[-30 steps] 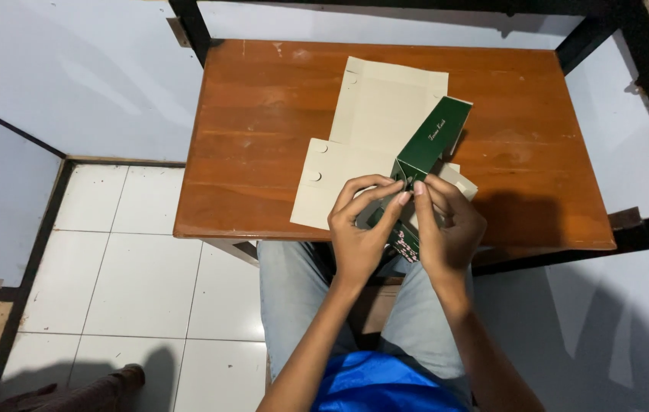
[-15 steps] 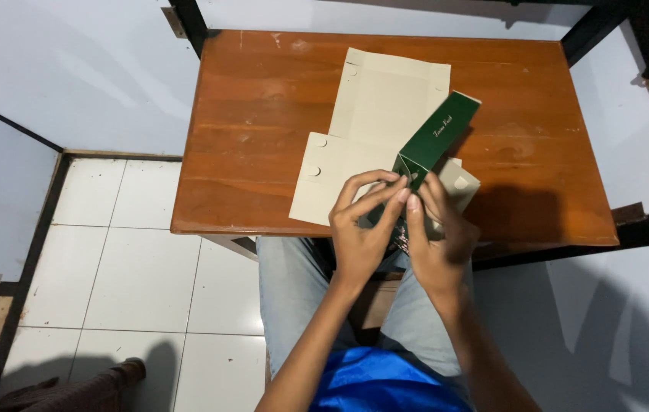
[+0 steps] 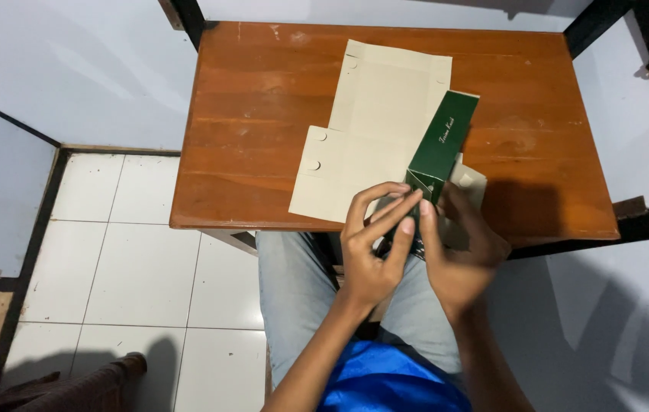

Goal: Assembling decorative cardboard boxes by folding flaps and aligning decorative panels.

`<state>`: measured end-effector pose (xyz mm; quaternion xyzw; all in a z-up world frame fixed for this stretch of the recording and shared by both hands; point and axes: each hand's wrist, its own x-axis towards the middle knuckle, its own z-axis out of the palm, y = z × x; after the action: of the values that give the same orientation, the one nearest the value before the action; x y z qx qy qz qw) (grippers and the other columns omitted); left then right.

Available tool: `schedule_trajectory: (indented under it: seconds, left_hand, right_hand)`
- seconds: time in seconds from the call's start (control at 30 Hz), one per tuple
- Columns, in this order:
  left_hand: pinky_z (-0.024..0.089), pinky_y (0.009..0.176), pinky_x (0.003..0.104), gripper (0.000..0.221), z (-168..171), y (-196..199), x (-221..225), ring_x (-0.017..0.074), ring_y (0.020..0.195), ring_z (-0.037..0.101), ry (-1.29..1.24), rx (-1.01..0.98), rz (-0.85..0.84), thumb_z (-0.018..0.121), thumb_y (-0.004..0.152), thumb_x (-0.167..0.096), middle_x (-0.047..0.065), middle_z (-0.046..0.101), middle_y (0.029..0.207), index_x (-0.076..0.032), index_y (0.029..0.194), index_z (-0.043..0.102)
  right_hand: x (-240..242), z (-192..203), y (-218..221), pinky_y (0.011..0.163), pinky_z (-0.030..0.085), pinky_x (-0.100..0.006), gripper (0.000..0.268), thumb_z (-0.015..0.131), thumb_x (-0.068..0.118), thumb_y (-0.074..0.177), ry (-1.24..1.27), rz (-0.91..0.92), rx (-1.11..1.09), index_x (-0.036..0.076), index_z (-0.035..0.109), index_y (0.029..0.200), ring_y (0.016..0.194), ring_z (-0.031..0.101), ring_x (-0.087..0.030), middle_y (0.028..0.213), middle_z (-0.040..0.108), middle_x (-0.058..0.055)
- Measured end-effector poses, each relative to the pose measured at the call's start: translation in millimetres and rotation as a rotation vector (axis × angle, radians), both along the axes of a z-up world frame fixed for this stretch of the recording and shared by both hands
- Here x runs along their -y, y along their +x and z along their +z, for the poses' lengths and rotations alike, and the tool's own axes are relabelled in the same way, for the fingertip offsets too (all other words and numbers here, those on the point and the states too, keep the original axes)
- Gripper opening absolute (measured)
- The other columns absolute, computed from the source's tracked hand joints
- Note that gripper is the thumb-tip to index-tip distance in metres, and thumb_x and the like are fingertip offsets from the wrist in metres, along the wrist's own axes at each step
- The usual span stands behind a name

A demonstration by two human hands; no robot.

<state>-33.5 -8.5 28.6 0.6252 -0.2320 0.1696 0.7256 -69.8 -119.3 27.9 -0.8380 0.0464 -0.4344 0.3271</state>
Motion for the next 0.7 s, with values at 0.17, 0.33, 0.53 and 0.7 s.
schedule_trajectory:
  seconds: [0.17,0.33,0.53,0.7]
  left_hand:
    - [0.059,0.105,0.043,0.035,5.9,-18.9,1.9,0.0317,0.123,0.063,0.032,0.041,-0.024,0.059,0.101,-0.02,0.017,0.059,0.131,-0.007,0.133,0.068]
    - [0.054,0.109,0.043,0.044,2.7,-26.1,2.0,0.0298,0.128,0.06,0.021,0.052,-0.03,0.055,0.103,-0.027,0.016,0.055,0.135,-0.004,0.139,0.062]
    - [0.057,0.107,0.043,0.042,3.3,-28.7,5.4,0.0311,0.129,0.061,-0.013,0.055,-0.029,0.06,0.098,-0.024,0.015,0.054,0.136,-0.006,0.136,0.066]
    - [0.056,0.108,0.044,0.041,2.2,-28.3,10.0,0.0322,0.13,0.06,-0.031,0.052,-0.045,0.06,0.099,-0.023,0.015,0.053,0.136,-0.007,0.136,0.066]
  right_hand:
    - [5.3,12.6,-7.1,0.08,0.061,-0.036,0.024,0.083,0.007,0.095,-0.1,-0.011,0.044,-0.004,0.077,0.116,0.086,0.077,-0.029,0.092,0.078,-0.014]
    - [12.1,28.0,-13.2,0.078,0.06,-0.036,0.032,0.092,0.007,0.086,-0.112,0.074,0.03,-0.002,0.079,0.113,0.086,0.077,-0.03,0.088,0.078,-0.015]
    - [20.8,36.3,-19.7,0.08,0.06,-0.039,0.025,0.086,0.005,0.092,-0.128,0.112,-0.013,-0.001,0.078,0.114,0.088,0.077,-0.032,0.09,0.078,-0.017]
    - [21.6,31.8,-20.6,0.08,0.059,-0.038,0.02,0.081,0.001,0.095,-0.118,0.107,0.012,-0.003,0.079,0.114,0.087,0.077,-0.031,0.092,0.078,-0.017]
